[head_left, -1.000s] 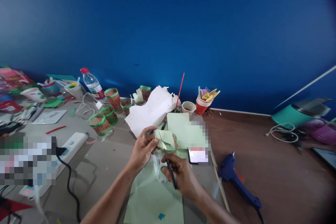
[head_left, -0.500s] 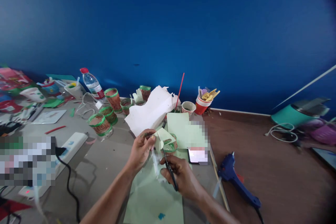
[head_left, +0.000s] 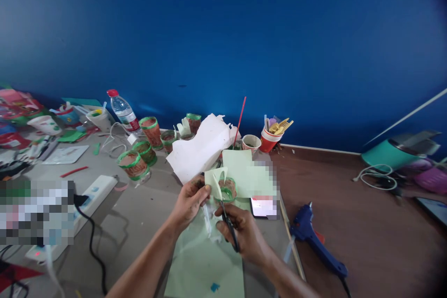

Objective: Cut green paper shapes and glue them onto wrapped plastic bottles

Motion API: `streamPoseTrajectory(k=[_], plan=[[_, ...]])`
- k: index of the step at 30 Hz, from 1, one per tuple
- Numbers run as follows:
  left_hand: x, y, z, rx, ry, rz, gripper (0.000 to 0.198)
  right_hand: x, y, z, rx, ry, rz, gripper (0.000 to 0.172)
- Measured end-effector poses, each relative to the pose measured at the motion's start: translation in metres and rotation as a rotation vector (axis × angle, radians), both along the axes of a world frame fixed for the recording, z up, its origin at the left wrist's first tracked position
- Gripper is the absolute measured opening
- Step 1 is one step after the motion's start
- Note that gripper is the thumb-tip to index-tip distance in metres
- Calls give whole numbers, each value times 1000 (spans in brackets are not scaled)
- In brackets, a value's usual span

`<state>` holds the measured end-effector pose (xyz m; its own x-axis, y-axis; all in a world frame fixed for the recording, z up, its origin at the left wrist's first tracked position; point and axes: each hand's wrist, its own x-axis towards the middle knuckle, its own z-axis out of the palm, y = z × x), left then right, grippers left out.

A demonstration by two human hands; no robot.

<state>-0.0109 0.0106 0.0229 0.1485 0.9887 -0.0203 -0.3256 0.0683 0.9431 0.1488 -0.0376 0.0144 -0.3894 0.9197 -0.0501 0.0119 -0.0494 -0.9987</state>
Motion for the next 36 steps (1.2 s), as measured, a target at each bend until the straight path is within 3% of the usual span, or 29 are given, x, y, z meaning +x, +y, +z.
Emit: streamPoseTrajectory(k=[24, 36], plan=[[1, -2, 4, 7, 69, -39, 36, -1, 0, -7, 73, -55, -21, 34], [-2, -1, -2, -12, 82, -46, 35, -6, -1, 2, -24, 2, -71, 35]])
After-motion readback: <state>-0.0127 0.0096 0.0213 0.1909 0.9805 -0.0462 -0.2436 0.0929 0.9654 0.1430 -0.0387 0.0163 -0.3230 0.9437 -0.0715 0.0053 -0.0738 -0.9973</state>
